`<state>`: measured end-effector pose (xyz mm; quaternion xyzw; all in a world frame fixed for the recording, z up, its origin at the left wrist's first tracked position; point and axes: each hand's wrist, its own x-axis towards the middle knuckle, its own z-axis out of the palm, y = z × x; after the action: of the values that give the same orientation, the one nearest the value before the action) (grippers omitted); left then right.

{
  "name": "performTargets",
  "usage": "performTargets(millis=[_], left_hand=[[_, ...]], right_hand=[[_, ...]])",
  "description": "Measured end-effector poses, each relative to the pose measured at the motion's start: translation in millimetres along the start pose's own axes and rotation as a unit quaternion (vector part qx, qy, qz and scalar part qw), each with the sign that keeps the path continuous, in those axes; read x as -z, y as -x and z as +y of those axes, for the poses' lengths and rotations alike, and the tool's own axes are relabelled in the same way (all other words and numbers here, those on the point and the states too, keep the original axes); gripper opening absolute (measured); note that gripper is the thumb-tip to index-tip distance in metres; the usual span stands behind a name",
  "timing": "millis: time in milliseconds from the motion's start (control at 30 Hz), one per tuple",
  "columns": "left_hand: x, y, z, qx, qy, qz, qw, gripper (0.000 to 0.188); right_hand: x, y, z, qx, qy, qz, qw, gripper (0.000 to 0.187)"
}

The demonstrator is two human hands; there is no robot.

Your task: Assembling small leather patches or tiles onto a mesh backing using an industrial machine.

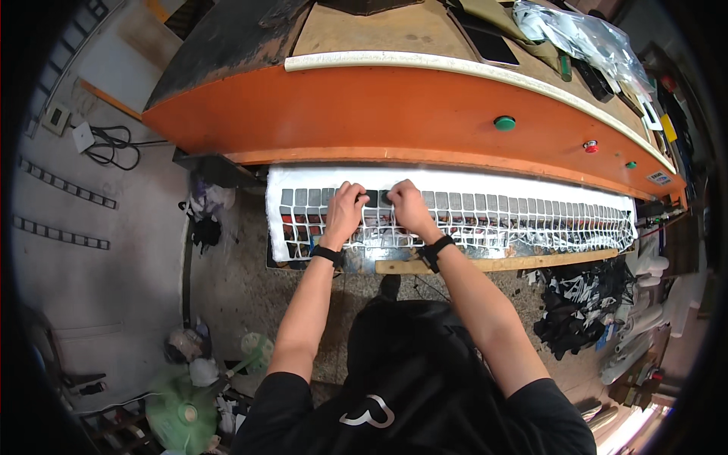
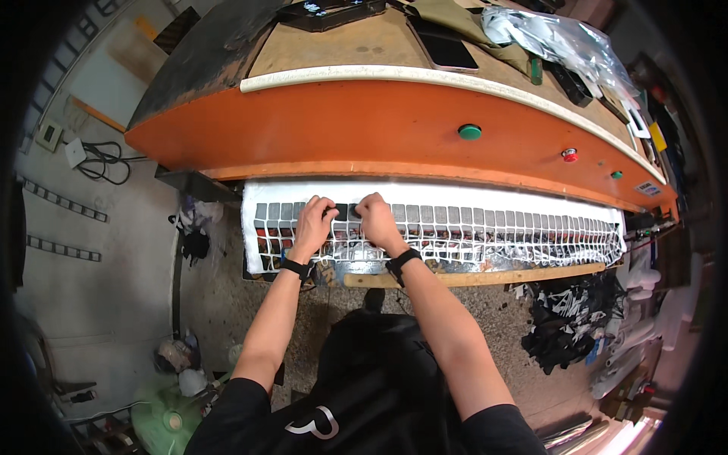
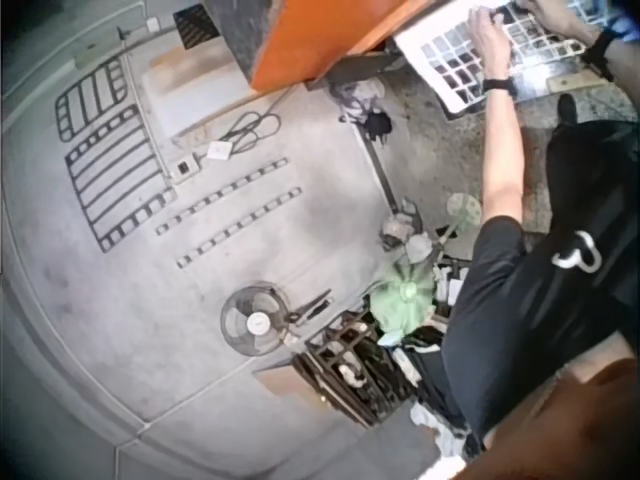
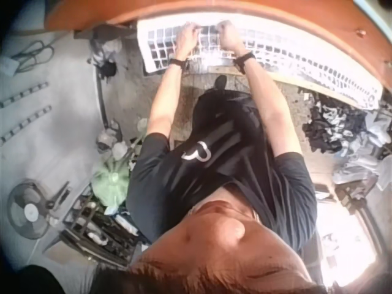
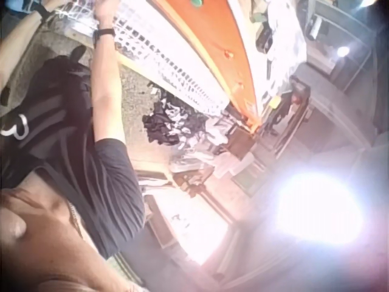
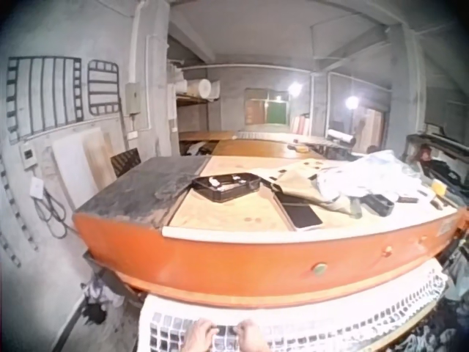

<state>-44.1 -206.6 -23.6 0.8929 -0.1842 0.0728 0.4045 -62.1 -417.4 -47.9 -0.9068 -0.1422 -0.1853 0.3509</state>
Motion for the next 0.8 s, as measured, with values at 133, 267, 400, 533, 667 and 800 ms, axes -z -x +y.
performTargets(millis=[133, 267, 400, 533, 667, 800], left_hand=[[9, 13, -13, 0.016, 0.003, -0.028, 0.999, 0.018], [5, 14, -15, -0.010, -0.005, 0.008, 1.000, 0.010], [7, 15, -28, 0.096, 0.082, 0.112, 0.986, 0.004], [13, 10, -13, 0.136, 0.056, 0.058, 0.987, 0.011], [20, -5, 15, 0.127, -0.068, -0.121, 0.982, 0.015], [14, 3, -10, 0.011, -0.033, -0.058, 0.998, 0.015]], right_hand=[[19, -2, -1, -0.366, -0.391, 0.054, 0.843, 0.011], [43, 1, -4, -0.355, -0.299, -0.027, 0.885, 0.013], [33, 1, -17, -0.164, -0.071, -0.093, 0.980, 0.021], [27, 3, -17, -0.149, -0.058, -0.070, 0.985, 0.024], [22, 9, -9, -0.150, -0.044, -0.031, 0.987, 0.020], [15, 0, -5, -0.130, -0.032, -0.064, 0.989, 0.014]])
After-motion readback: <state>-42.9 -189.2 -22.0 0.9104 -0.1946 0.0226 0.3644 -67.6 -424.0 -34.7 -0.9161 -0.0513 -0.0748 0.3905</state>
